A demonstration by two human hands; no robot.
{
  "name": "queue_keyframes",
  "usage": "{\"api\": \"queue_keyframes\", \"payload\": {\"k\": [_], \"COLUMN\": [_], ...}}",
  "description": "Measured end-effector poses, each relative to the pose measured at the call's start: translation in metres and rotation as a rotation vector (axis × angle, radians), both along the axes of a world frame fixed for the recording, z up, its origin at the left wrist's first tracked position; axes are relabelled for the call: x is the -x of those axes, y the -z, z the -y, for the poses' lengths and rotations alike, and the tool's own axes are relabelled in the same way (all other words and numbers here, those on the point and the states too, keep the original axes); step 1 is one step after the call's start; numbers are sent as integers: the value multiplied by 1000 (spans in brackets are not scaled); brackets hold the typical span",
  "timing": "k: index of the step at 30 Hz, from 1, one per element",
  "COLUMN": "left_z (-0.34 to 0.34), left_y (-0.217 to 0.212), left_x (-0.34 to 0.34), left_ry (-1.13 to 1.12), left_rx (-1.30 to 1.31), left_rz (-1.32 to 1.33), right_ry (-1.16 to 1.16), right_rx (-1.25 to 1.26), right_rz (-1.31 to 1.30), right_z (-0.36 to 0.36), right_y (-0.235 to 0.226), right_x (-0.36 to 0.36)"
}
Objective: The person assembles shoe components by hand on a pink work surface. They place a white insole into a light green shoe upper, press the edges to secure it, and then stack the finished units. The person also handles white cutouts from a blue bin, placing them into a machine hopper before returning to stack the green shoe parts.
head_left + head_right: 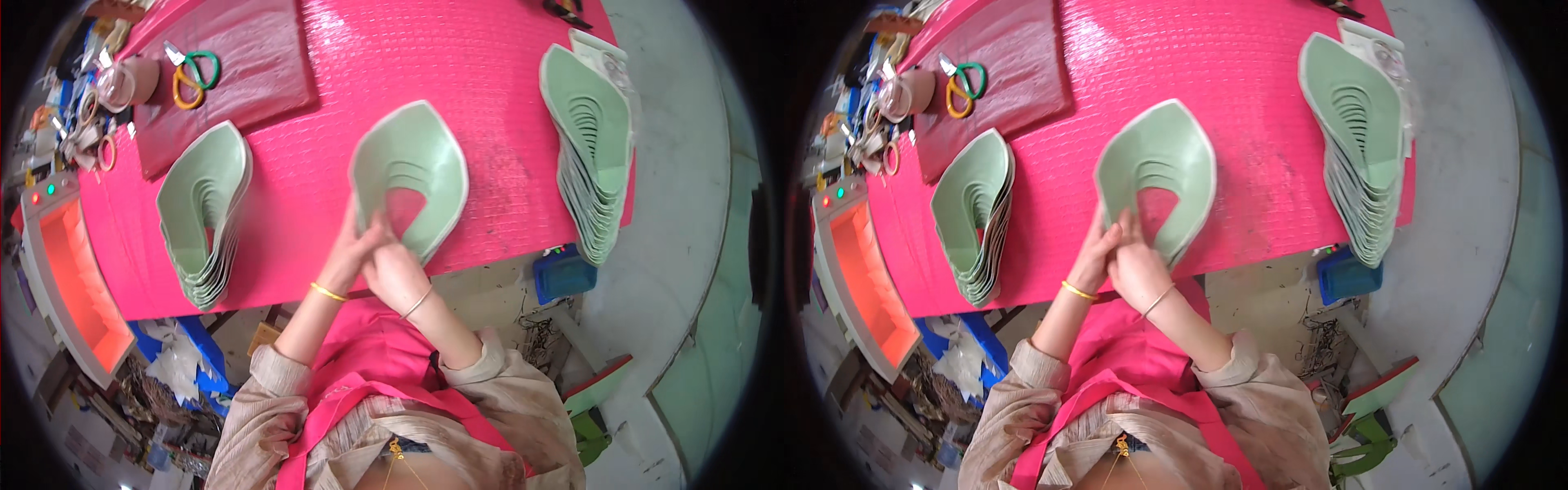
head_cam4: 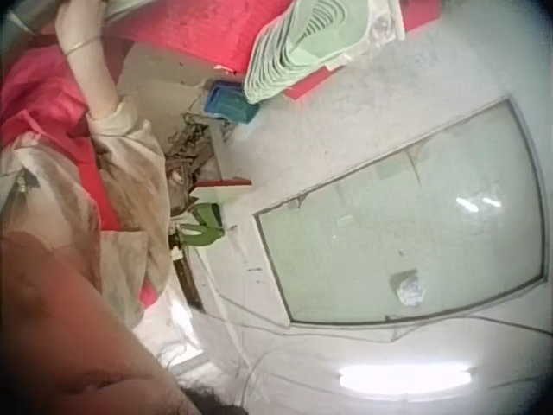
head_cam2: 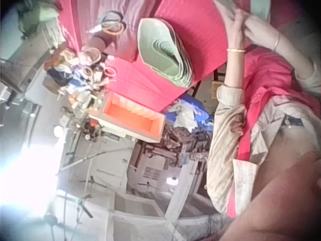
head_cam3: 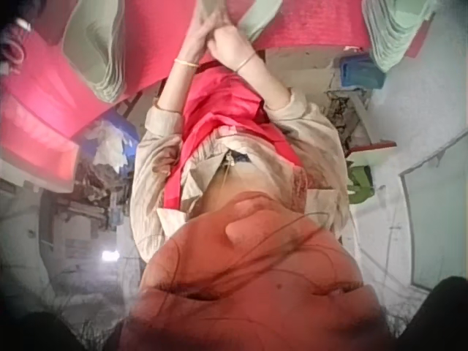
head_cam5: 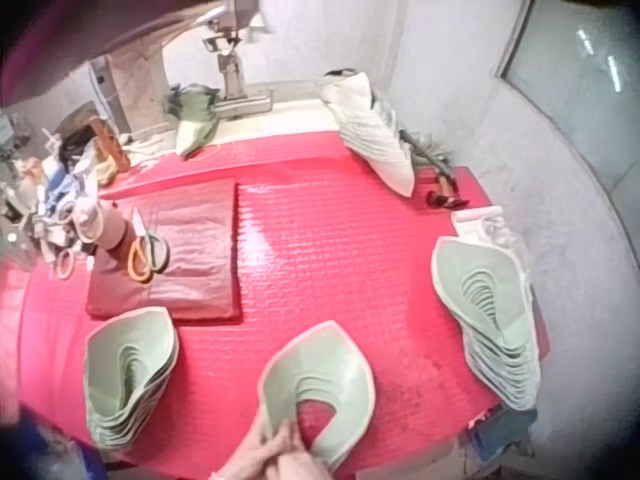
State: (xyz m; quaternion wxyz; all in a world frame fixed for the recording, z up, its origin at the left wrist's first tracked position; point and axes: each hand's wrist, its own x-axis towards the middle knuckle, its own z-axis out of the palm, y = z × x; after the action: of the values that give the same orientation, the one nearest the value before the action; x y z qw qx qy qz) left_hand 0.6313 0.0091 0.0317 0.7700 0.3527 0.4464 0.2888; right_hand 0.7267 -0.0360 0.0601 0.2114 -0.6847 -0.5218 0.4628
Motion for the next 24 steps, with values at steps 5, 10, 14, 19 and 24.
{"api": "queue_keyframes", "payload": {"k": [5, 10, 14, 19, 24], "left_z": [-40, -73, -74, -65, -57], "left_y": [10, 4, -16, -32, -45], "left_x": [25, 58, 49, 40, 12], "left_ry": [-8, 104, -47, -45, 185], "left_rx": [70, -71, -358, -567, -801], "left_rz": [-230, -382, -466, -648, -912], "right_ry": [343, 455, 225, 568, 913], "right_rx": [-101, -480, -211, -357, -656], "right_rz": [-262, 631, 307, 222, 399], "right_z": [-21, -47, -47, -44, -43], "right_y": [-48, -37, -14, -22, -44], "right_x": [-98, -246, -313, -325, -321]}}
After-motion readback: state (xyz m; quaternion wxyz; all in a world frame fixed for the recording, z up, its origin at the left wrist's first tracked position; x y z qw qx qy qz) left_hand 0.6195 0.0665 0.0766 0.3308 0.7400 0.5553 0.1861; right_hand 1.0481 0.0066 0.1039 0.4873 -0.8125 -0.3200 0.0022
